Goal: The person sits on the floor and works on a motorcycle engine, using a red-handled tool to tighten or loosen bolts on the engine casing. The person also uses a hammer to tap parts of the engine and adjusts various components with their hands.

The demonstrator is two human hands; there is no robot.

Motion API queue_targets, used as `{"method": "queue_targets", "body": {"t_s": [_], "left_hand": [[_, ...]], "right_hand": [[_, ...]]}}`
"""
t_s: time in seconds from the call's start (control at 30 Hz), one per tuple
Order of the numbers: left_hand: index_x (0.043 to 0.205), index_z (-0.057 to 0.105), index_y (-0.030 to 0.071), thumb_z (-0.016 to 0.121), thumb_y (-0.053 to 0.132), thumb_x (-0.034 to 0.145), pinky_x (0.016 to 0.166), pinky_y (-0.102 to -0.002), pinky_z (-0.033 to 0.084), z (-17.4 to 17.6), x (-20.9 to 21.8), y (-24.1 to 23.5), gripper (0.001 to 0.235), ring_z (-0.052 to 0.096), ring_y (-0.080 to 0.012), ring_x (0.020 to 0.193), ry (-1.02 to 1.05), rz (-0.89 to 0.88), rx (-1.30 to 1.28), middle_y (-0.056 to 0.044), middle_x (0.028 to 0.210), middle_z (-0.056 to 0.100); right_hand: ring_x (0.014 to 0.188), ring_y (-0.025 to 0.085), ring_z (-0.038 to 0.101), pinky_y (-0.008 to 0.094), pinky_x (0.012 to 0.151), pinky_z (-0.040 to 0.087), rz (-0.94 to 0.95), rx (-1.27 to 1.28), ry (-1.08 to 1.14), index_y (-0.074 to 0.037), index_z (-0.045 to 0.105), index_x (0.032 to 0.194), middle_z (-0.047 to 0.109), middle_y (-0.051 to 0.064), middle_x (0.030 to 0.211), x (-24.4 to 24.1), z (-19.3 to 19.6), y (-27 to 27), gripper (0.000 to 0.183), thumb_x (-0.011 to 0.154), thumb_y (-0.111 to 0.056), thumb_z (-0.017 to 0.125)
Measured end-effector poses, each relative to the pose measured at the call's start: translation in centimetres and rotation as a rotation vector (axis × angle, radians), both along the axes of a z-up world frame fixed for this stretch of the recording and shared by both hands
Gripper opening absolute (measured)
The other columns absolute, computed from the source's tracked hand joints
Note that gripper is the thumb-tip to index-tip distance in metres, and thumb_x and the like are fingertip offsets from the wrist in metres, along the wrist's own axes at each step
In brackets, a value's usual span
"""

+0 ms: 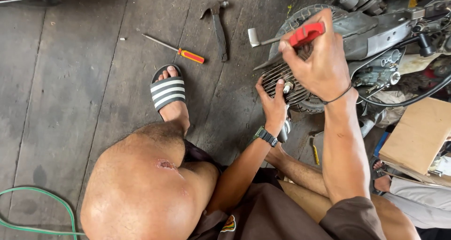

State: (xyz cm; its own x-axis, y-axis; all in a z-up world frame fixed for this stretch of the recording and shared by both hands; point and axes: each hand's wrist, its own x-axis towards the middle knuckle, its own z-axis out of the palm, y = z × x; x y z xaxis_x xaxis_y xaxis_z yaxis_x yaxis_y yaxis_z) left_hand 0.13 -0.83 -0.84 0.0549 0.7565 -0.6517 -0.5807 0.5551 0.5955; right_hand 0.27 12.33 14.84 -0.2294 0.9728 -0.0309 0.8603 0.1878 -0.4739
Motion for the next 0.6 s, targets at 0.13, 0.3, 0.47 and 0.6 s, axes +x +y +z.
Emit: {"method": "queue_targets", "body": {"t_s": [0.13,0.3,0.47,0.6], "left_hand": [[0.146,0.031,0.002,0.057,0.029,0.098,0.104,-0.043,0.046,0.0,0.4,-0.1,0.061,0.056,-0.0331,0.12,0.01,0.018,0.041,-0.026,0.137,0.05],[0.153,0.024,0.007,0.055,0.031,0.098,0.103,-0.046,0.05,-0.6,-0.3,-0.8,0.067,0.058,-0.0366,0.122,-0.039,-0.048,0.062,-0.028,0.141,0.05],[0.156,0.023,0.004,0.046,0.039,0.1,0.104,-0.048,0.046,-2.0,1.1,-2.3,0.071,0.056,-0.0388,0.125,-0.052,-0.108,0.064,-0.027,0.144,0.049],[0.154,0.024,0.001,0.049,0.04,0.1,0.097,-0.042,0.051,-1.5,0.2,-2.1,0.071,0.061,-0.0315,0.113,-0.099,-0.085,0.064,-0.024,0.133,0.055]], "right_hand": [[0.066,0.024,0.064,0.034,0.061,0.052,-0.073,-0.095,0.018,0.002,0.04,0.108,0.07,0.013,0.087,-0.7,-1.6,-0.7,0.035,0.097,-0.005,0.072],[0.065,0.027,0.07,0.031,0.057,0.06,-0.022,-0.194,-0.059,0.003,0.043,0.105,0.075,0.022,0.093,-1.0,-0.4,-0.6,0.033,0.097,-0.004,0.074],[0.06,0.024,0.063,0.029,0.052,0.055,-0.108,-0.22,0.042,0.003,0.041,0.107,0.071,0.018,0.087,-0.1,-3.7,-1.6,0.037,0.094,-0.006,0.075],[0.071,0.027,0.067,0.035,0.067,0.055,-0.11,-0.125,0.008,0.002,0.044,0.11,0.072,0.015,0.092,-0.6,-0.1,-1.5,0.036,0.095,-0.006,0.076]]}}
